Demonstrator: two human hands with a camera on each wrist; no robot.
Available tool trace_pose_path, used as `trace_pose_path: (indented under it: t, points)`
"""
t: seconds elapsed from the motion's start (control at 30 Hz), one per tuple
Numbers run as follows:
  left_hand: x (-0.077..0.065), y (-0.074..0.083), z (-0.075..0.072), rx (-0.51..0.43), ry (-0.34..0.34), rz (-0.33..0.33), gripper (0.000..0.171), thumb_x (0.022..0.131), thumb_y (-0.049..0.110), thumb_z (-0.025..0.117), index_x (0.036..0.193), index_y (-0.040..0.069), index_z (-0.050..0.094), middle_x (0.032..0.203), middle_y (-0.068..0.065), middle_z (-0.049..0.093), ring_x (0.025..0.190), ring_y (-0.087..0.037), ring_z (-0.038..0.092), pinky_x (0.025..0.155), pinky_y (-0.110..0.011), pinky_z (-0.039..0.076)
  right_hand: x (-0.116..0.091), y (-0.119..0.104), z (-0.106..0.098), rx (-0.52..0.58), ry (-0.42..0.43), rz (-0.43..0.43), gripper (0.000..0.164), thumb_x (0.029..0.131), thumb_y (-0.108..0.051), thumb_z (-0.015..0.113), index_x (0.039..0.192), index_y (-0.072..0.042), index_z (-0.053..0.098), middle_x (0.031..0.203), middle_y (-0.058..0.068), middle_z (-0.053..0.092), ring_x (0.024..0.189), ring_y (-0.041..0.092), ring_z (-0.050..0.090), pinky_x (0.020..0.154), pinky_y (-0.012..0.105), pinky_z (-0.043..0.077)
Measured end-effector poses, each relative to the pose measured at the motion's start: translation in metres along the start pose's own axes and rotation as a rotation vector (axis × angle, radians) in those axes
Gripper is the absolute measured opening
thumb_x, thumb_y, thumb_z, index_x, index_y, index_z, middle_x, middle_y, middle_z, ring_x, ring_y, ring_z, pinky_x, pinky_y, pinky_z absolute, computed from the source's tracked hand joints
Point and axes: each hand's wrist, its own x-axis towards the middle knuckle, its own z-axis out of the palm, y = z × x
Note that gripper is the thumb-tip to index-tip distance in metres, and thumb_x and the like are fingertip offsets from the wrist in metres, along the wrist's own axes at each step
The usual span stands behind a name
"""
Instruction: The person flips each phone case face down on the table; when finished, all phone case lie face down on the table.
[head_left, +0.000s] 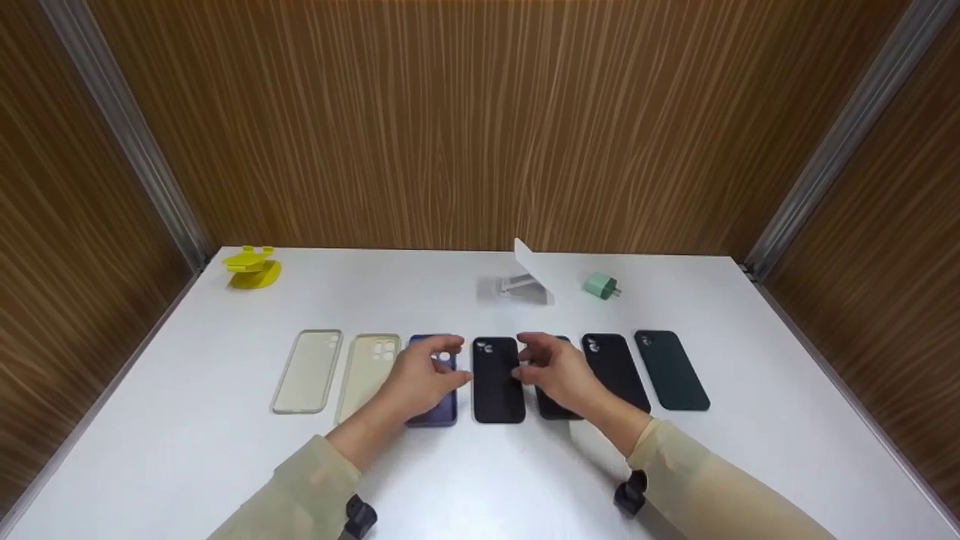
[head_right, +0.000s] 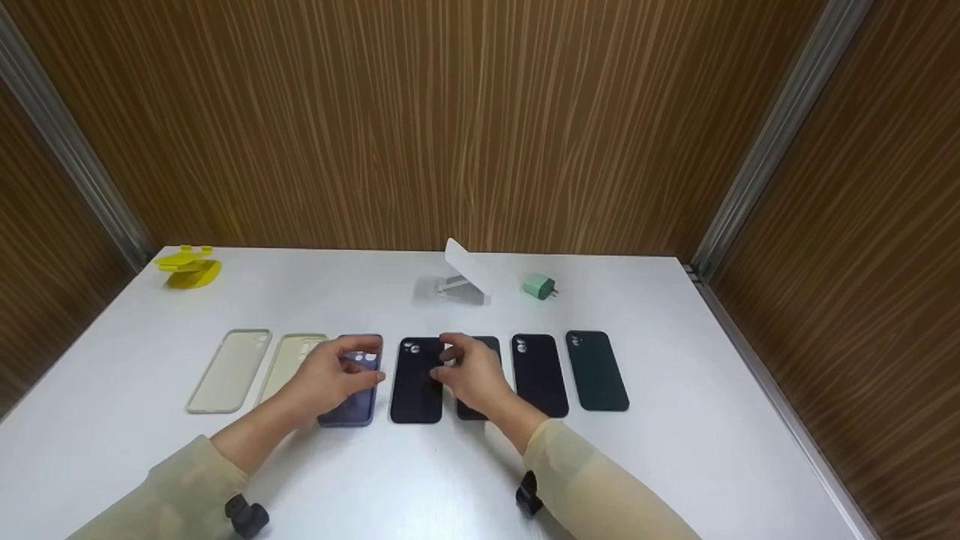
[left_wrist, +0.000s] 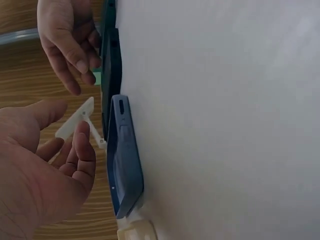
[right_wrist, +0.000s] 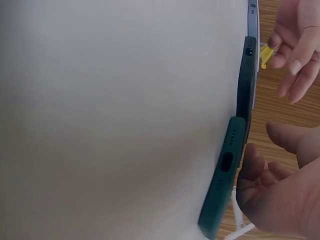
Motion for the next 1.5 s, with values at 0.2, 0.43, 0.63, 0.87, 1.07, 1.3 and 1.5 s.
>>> trace_pose_path:
  t: [0.2, 0.43, 0.63, 0.87, 1.07, 1.3, 1.5]
  points:
    - [-0.006, -0.008, -0.025, 0.04, 0.033, -0.049, 0.049, 0.092, 0.011, 0.082, 0.139, 0.008, 0.069, 0.131, -0.006, 0.069, 0.097, -0.019, 0.065, 0.077, -0.033, 0.058, 0.0, -0.01, 0.011, 0.046, -0.047, 0.001, 0.052, 0.095, -0.003, 0.077, 0.144, 0.001, 0.062, 0.108, 0.008, 0.073, 0.095, 0.02, 0.069, 0.082, 0.029, 0.058]
    - [-0.004, -0.031, -0.044, 0.074, 0.056, -0.048, 0.049, 0.09, 0.007, 0.083, 0.136, 0.002, 0.068, 0.123, -0.012, 0.071, 0.095, -0.021, 0.067, 0.08, -0.035, 0.057, 0.004, -0.021, 0.036, 0.099, -0.091, -0.054, 0.05, 0.094, -0.002, 0.077, 0.141, 0.006, 0.062, 0.102, 0.007, 0.075, 0.098, 0.022, 0.071, 0.087, 0.032, 0.058]
    - [0.002, -0.044, -0.048, 0.081, 0.037, -0.051, 0.048, 0.089, 0.009, 0.084, 0.134, 0.002, 0.07, 0.116, -0.01, 0.071, 0.102, -0.024, 0.069, 0.089, -0.039, 0.057, 0.011, -0.028, 0.052, 0.021, -0.131, -0.113, 0.05, 0.092, -0.003, 0.079, 0.139, 0.007, 0.063, 0.096, 0.004, 0.074, 0.09, 0.017, 0.07, 0.083, 0.033, 0.059]
    - [0.004, -0.05, -0.049, 0.121, 0.025, -0.109, 0.052, 0.088, 0.012, 0.086, 0.137, 0.004, 0.069, 0.12, -0.007, 0.07, 0.108, -0.024, 0.065, 0.099, -0.044, 0.053, 0.02, -0.029, 0.061, -0.108, -0.194, -0.123, 0.052, 0.091, -0.007, 0.083, 0.14, -0.001, 0.066, 0.092, 0.0, 0.071, 0.082, 0.013, 0.064, 0.077, 0.032, 0.056]
    - [0.002, -0.051, -0.05, 0.161, 0.02, -0.12, 0.057, 0.087, 0.015, 0.089, 0.138, 0.005, 0.067, 0.124, -0.008, 0.068, 0.116, -0.027, 0.061, 0.109, -0.048, 0.047, 0.022, -0.026, 0.061, -0.137, -0.231, -0.136, 0.053, 0.091, -0.013, 0.086, 0.14, -0.002, 0.067, 0.092, -0.001, 0.07, 0.08, 0.012, 0.062, 0.074, 0.028, 0.054]
    - [0.002, -0.051, -0.046, 0.205, 0.012, -0.09, 0.062, 0.084, 0.017, 0.091, 0.139, 0.003, 0.066, 0.131, -0.013, 0.064, 0.129, -0.033, 0.058, 0.117, -0.05, 0.041, 0.019, -0.022, 0.063, -0.188, -0.226, -0.164, 0.056, 0.09, -0.018, 0.087, 0.14, -0.001, 0.067, 0.091, -0.004, 0.068, 0.077, 0.01, 0.059, 0.07, 0.027, 0.051]
    - [-0.001, -0.051, -0.044, 0.273, 0.015, -0.031, 0.059, 0.082, 0.014, 0.092, 0.135, 0.002, 0.069, 0.123, -0.011, 0.065, 0.117, -0.03, 0.062, 0.111, -0.05, 0.046, 0.017, -0.019, 0.068, -0.209, -0.199, -0.195, 0.058, 0.088, -0.02, 0.089, 0.138, -0.001, 0.067, 0.093, -0.001, 0.068, 0.076, 0.01, 0.056, 0.069, 0.026, 0.048]
